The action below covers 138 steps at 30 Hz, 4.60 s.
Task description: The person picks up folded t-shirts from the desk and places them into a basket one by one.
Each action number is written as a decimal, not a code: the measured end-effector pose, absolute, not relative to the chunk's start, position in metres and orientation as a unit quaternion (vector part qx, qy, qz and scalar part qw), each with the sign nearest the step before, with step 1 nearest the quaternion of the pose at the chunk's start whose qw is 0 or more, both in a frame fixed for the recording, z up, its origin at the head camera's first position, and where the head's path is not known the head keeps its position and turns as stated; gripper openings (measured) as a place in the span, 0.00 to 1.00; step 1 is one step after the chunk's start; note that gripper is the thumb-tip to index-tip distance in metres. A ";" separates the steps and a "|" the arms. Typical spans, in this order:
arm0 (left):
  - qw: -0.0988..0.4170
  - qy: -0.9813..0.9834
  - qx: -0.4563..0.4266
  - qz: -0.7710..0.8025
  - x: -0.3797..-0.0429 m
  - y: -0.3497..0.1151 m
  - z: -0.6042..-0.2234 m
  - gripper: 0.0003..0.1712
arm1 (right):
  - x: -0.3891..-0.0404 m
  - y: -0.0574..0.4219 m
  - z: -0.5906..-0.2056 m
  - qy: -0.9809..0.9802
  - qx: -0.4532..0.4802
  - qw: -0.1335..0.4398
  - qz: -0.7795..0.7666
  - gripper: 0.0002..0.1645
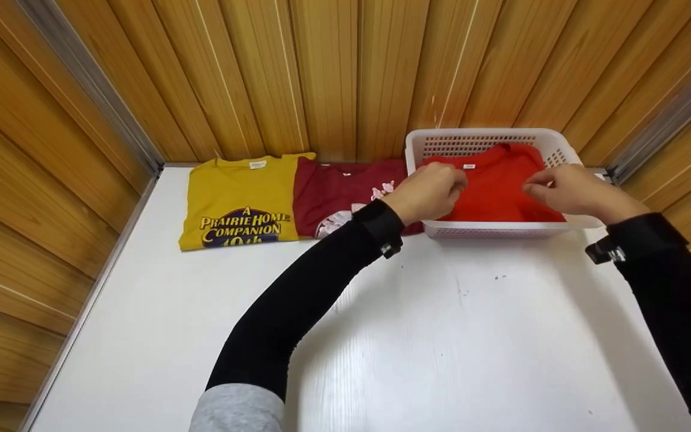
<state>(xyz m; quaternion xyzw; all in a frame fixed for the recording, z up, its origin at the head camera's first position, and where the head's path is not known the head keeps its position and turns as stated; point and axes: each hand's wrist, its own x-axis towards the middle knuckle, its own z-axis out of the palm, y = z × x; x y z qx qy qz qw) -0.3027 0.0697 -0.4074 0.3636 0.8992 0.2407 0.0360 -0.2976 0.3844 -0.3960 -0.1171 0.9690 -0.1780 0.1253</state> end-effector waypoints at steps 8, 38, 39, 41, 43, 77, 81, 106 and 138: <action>0.083 0.896 0.404 0.164 -0.276 0.076 -0.429 0.21 | -0.275 0.379 -0.412 0.962 -0.155 0.165 -0.155 0.31; -0.097 0.893 0.404 0.173 -0.220 0.018 -0.434 0.17 | -0.200 0.282 -0.413 0.921 -0.236 -0.100 -0.293 0.08; -0.099 0.893 0.402 0.175 -0.218 0.009 -0.438 0.17 | -0.195 0.277 -0.415 0.918 -0.245 -0.095 -0.297 0.07; -0.098 0.896 0.394 0.182 -0.215 -0.011 -0.448 0.17 | -0.185 0.266 -0.422 0.914 -0.262 -0.077 -0.301 0.06; -0.094 0.903 0.379 0.181 -0.215 -0.029 -0.459 0.16 | -0.177 0.255 -0.431 0.912 -0.276 -0.044 -0.302 0.07; 0.034 0.979 0.161 0.117 -0.263 -0.109 -0.496 0.29 | -0.261 0.116 -0.510 0.962 -0.198 0.046 -0.180 0.32; 0.037 0.979 0.176 0.100 -0.268 -0.109 -0.501 0.26 | -0.269 0.118 -0.514 0.963 -0.184 0.091 -0.172 0.34; 0.012 0.976 0.215 -0.016 -0.246 -0.082 -0.505 0.20 | -0.233 0.115 -0.509 0.960 -0.231 0.129 -0.093 0.36; 0.008 0.970 0.240 0.038 -0.213 -0.107 -0.497 0.15 | -0.205 0.152 -0.504 0.955 -0.277 -0.013 -0.108 0.17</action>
